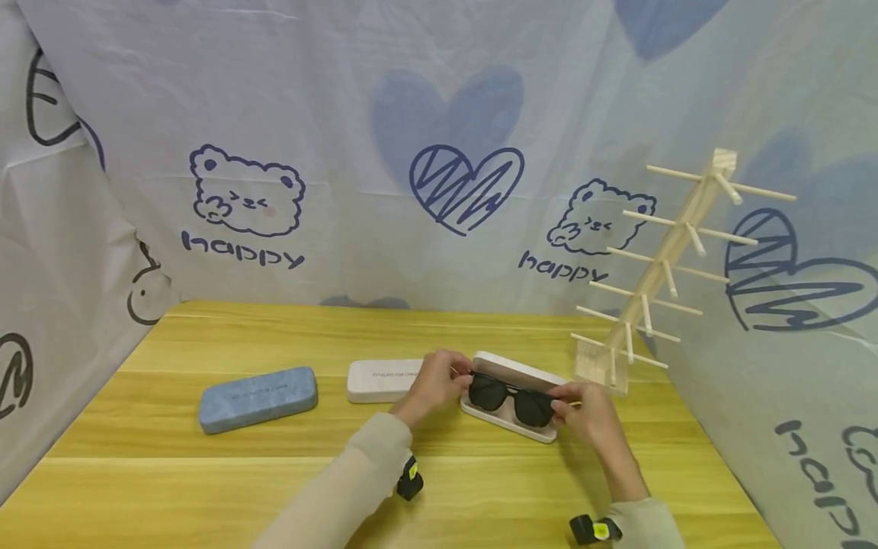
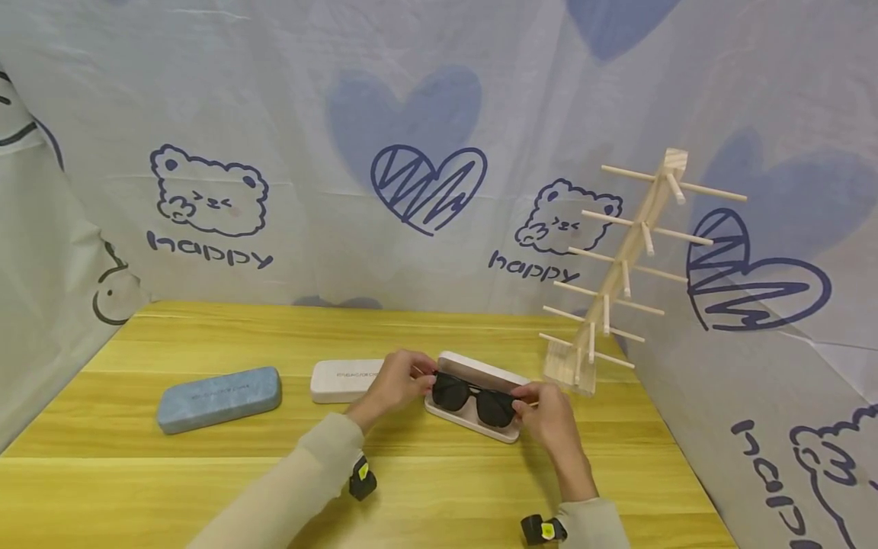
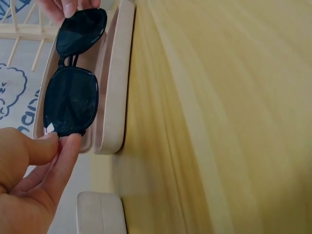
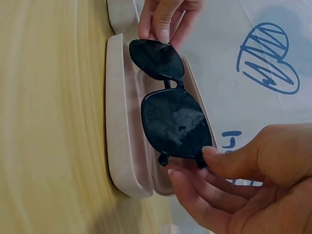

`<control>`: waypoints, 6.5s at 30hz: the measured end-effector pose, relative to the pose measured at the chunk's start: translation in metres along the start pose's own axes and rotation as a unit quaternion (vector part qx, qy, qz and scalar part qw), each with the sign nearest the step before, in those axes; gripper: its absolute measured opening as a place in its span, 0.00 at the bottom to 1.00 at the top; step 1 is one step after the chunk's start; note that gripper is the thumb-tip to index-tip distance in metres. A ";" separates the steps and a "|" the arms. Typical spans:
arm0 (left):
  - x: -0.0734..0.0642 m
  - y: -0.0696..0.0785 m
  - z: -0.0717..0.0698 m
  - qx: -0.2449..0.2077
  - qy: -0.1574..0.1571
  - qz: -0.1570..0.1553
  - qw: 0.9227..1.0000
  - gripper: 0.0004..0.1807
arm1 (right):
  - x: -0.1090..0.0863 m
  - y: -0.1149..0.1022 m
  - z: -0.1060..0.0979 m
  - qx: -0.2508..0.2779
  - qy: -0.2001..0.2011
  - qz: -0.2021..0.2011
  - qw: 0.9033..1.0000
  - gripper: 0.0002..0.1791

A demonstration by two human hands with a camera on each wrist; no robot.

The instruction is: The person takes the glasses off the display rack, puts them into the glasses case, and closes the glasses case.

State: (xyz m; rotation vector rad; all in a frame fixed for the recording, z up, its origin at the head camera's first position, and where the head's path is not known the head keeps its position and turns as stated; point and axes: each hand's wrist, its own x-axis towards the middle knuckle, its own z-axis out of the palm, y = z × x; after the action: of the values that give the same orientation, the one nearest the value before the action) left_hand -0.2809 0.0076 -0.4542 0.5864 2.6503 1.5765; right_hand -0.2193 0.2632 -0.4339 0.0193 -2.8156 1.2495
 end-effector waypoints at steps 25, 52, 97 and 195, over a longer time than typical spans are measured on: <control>0.002 -0.004 0.015 0.068 -0.006 -0.022 0.997 0.12 | 0.003 0.014 0.011 -0.018 0.029 0.043 0.998 0.07; 0.003 0.000 0.022 0.134 0.017 -0.008 0.991 0.12 | 0.011 0.019 0.014 -0.114 0.056 0.023 0.992 0.07; 0.017 0.013 0.006 0.062 -0.077 -0.080 0.992 0.27 | 0.029 0.019 -0.011 0.070 -0.084 0.117 0.987 0.39; -0.023 -0.003 0.010 0.072 -0.050 -0.030 0.996 0.15 | 0.024 0.036 -0.018 0.058 -0.140 -0.007 0.988 0.19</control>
State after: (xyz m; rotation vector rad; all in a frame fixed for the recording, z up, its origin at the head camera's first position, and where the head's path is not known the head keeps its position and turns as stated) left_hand -0.2582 0.0073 -0.4659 0.5669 2.6945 1.3120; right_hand -0.2433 0.3011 -0.4475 0.2381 -2.9581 1.5141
